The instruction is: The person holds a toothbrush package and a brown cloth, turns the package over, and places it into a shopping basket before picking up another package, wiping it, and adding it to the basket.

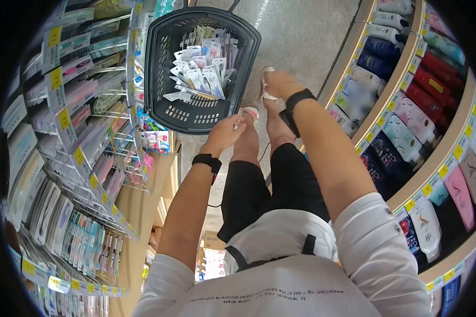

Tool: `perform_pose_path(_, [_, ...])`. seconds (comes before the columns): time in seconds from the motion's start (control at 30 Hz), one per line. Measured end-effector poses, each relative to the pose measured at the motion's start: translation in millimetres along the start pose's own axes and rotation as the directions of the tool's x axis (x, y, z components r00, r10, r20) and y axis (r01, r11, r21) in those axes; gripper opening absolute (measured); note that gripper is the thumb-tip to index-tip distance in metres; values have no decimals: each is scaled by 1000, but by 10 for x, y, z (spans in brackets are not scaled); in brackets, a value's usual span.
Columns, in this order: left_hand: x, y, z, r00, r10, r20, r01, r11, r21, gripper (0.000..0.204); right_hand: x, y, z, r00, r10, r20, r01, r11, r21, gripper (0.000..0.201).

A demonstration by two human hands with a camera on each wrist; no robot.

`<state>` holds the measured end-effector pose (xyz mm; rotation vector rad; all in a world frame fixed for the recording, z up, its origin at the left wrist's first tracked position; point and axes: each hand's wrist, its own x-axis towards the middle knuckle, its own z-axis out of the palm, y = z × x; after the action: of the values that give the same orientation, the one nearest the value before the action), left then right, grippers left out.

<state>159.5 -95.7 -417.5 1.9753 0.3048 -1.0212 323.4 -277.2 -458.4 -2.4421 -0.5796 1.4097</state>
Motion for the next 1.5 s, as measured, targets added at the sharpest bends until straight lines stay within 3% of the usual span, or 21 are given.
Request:
perform_pose_path(0.07, [104, 23, -77, 999, -44, -10, 42, 991, -126, 33, 15, 190, 100, 997, 68, 31, -67, 997, -37, 25])
perform_pose_path(0.13, [193, -81, -139, 998, -56, -12, 54, 984, -169, 28, 11, 333, 160, 999, 14, -29, -8, 981, 194, 25])
perform_pose_path(0.17, [227, -140, -162, 998, -59, -17, 55, 977, -207, 25, -30, 389, 172, 1000, 9, -16, -6, 982, 188, 25])
perform_pose_path(0.23, [299, -396, -155, 990, -134, -34, 127, 979, -158, 26, -164, 471, 137, 998, -66, -10, 67, 978, 196, 24])
perform_pose_path(0.3, [370, -755, -154, 971, -238, -24, 239, 970, 45, 29, -186, 672, 216, 997, -30, 67, 19, 988, 152, 28])
perform_pose_path(0.37, [345, -988, -223, 960, -278, -33, 279, 959, 54, 30, -222, 790, 241, 986, 100, 134, -107, 993, 44, 27])
perform_pose_path(0.53, [354, -1218, -288, 947, -318, -37, 319, 948, 22, 32, -51, 798, 289, 975, 152, 161, -159, 987, 32, 28])
perform_pose_path(0.63, [388, -1223, -246, 955, -295, -34, 296, 955, 26, 33, 110, 609, 310, 986, 70, 149, -80, 995, 62, 28])
perform_pose_path(0.7, [440, -1193, -178, 955, -297, -21, 298, 955, 13, 34, 212, 445, 307, 996, -66, 66, 61, 995, 83, 24])
perform_pose_path(0.8, [543, -1089, -56, 956, -293, 4, 293, 955, -55, 35, 430, 331, 371, 991, -127, 52, 120, 987, 108, 25])
perform_pose_path(1.0, [704, -736, 34, 970, -217, 111, 233, 959, -159, 34, 581, 59, 351, 985, -164, 58, 154, 977, 148, 26])
perform_pose_path(1.1, [725, -733, 91, 977, -213, -15, 208, 966, -154, 26, 582, 86, 374, 982, -175, 69, 167, 979, 113, 25])
perform_pose_path(1.23, [779, -992, 32, 978, -205, 42, 209, 967, -146, 32, 544, 311, 448, 973, -229, 20, 228, 973, 25, 23])
perform_pose_path(1.3, [774, -1127, 20, 989, -117, -88, 118, 993, 7, 33, 506, 366, 424, 983, -177, 55, 175, 984, 30, 23])
perform_pose_path(1.37, [777, -1138, -56, 981, -195, -20, 194, 980, -43, 34, 463, 411, 385, 988, -122, 95, 119, 992, 34, 23])
perform_pose_path(1.43, [747, -1240, -175, 946, -101, -308, 182, 952, 246, 31, 445, 493, 374, 992, -58, 115, 51, 997, 65, 23])
perform_pose_path(1.5, [875, -1286, -295, 958, -91, -272, 174, 937, 302, 31, 459, 498, 322, 989, -7, 147, 2, 999, 39, 25])
